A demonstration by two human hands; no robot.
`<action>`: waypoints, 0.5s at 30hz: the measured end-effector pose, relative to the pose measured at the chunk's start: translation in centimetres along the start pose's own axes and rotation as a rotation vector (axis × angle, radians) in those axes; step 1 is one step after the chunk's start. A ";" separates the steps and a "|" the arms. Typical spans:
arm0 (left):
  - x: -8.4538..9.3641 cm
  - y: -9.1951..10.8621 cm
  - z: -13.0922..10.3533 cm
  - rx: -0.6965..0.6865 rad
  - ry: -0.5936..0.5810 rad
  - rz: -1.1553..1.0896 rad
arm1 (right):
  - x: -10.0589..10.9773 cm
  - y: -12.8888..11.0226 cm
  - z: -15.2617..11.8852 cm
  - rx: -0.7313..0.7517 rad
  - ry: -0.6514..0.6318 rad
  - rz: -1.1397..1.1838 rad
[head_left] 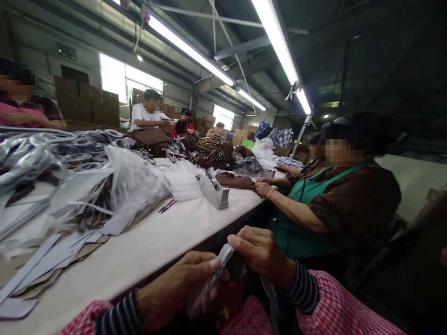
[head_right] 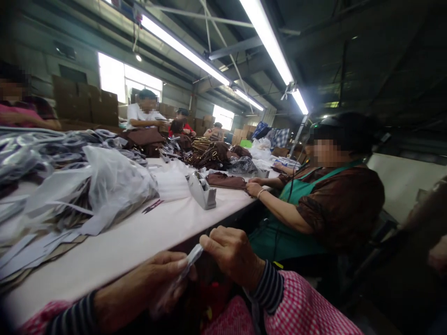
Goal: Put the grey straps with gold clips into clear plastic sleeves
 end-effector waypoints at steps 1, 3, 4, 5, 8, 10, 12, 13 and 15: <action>-0.7 0.0 0.2 -0.001 -0.010 -0.054 | 0.4 0.4 -0.1 0.007 0.005 -0.031; -2.3 0.4 0.3 -0.016 -0.053 -0.134 | 1.1 1.5 -0.5 -0.015 0.012 -0.104; -3.2 0.8 0.3 -0.021 -0.077 -0.154 | 1.4 2.2 -0.8 -0.047 0.022 -0.124; -4.0 1.1 0.3 -0.025 -0.098 -0.168 | 1.7 3.1 -1.3 -0.093 0.034 -0.123; -5.8 2.6 0.1 -0.075 -0.124 -0.198 | 2.0 6.4 -3.2 -0.311 0.043 -0.037; -6.6 4.1 -0.3 -0.136 -0.126 -0.204 | 1.7 8.9 -4.6 -0.490 0.040 0.053; -7.1 6.5 -0.8 -0.234 -0.112 -0.219 | 1.2 11.1 -5.8 -0.674 0.067 0.173; -7.2 8.1 -1.0 -0.301 -0.088 -0.228 | 0.8 11.8 -6.2 -0.765 0.098 0.252; -6.8 11.6 -1.3 -0.471 0.007 -0.256 | -0.8 11.9 -6.7 -0.932 0.155 0.455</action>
Point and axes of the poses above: each hand's wrist, its own z-axis towards the middle knuckle, its own x-axis out of the back of the hand, y = z × x, the point moved 9 cm from there along z, towards the middle knuckle, and after that the axes turned 13 degrees about y, right-handed, at the moved point
